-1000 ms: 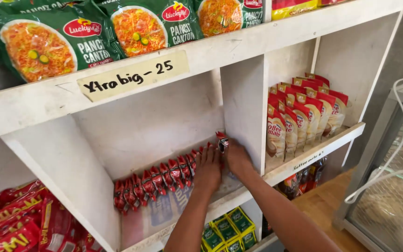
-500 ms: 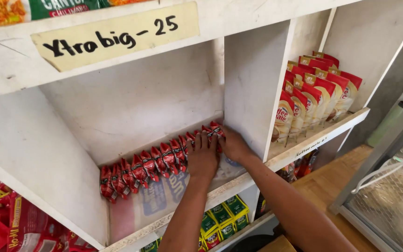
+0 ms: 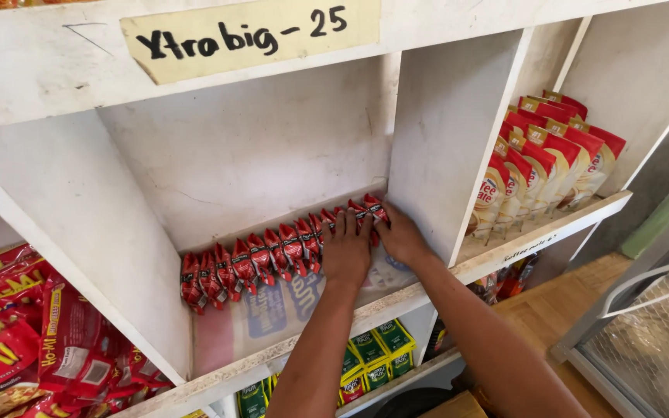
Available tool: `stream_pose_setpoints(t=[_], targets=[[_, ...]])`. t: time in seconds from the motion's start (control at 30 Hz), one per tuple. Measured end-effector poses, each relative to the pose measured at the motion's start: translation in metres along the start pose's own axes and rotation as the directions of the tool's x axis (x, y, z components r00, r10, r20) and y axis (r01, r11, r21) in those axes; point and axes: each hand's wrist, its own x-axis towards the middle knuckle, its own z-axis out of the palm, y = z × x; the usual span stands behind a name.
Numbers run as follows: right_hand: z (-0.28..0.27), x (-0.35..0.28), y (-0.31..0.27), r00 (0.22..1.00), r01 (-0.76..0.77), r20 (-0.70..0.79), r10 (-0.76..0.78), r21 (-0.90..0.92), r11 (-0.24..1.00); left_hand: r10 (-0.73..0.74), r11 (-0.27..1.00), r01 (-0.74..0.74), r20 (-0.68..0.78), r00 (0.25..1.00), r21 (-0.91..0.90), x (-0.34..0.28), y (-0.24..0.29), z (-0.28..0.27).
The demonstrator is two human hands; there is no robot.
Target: Organizing and stocking small food packets onto grocery store shelves.
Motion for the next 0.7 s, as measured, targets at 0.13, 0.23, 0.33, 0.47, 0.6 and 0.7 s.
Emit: stream_pose_setpoints(t=[0.13,0.23,0.33,0.47,0.6,0.7], targets=[[0.014,0.017,0.033,0.995,-0.088,-0.041,0.09,0.03,0.996,0.003,1.0,-0.003,-0.002,1.0,0.015,-0.003,0.001,-0.002],[0.005,0.002,0.017,1.0,-0.008,0.002,0.008,0.006,1.0,0.007,1.0,-0.007,-0.007,1.0,0.008,-0.003,0.0,-0.001],[0.001,0.0,0.007,1.0,0.013,-0.002,-0.013,0.031,0.999,-0.001,1.0,0.002,0.039,0.999,-0.005,-0.004,0.001,-0.01],[0.01,0.009,0.025,1.0,0.005,-0.023,-0.003,0.06,0.998,-0.006,1.0,0.007,0.052,0.999,-0.009,-0.004,0.001,-0.011],[0.011,0.007,0.028,0.997,0.014,-0.07,-0.01,0.069,0.998,0.001,1.0,-0.001,0.054,0.999,-0.007,-0.003,0.001,-0.008],[0.013,0.007,0.03,0.991,0.032,-0.134,-0.019,0.091,0.995,0.012,1.0,-0.012,0.013,1.0,-0.008,-0.002,0.0,-0.002]])
